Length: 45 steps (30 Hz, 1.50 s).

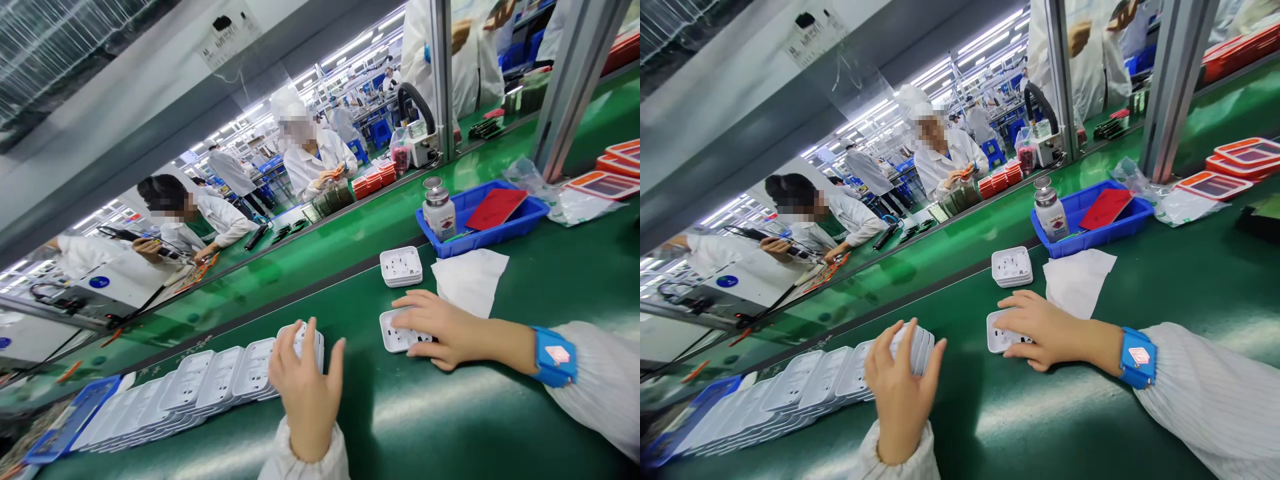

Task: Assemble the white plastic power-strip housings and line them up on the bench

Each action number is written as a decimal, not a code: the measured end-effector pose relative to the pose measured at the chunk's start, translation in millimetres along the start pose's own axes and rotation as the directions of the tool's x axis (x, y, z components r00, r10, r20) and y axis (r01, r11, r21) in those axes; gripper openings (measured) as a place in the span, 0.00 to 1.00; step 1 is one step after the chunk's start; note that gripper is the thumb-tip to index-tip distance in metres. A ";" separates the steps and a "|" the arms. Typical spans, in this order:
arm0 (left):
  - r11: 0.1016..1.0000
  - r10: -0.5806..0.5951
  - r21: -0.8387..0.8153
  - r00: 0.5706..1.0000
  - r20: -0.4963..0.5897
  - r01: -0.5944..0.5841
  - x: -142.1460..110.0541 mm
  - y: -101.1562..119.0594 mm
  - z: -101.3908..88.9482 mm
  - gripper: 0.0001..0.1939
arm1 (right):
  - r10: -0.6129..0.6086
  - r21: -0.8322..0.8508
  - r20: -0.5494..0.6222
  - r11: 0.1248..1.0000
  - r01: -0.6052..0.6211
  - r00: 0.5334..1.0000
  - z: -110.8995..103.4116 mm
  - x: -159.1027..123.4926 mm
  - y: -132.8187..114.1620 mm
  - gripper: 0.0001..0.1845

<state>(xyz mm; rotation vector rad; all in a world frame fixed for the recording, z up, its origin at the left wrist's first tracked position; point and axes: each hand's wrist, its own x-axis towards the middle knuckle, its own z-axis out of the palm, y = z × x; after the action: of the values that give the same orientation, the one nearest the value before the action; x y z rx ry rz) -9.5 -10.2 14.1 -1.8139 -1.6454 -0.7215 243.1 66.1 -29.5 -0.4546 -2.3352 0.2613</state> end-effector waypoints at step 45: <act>0.227 -0.207 -0.817 0.846 0.491 0.530 9.9 54.4 48.5 0.19 | 0.276 0.081 -0.156 0.960 -0.267 0.948 1.1 -6.1 -5.7 0.27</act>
<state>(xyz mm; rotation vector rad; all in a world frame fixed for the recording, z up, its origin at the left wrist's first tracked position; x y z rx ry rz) 46.1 28.0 -15.3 -2.3214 -2.0926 -2.1427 245.0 58.4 -32.4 -0.7421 -2.0943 0.4058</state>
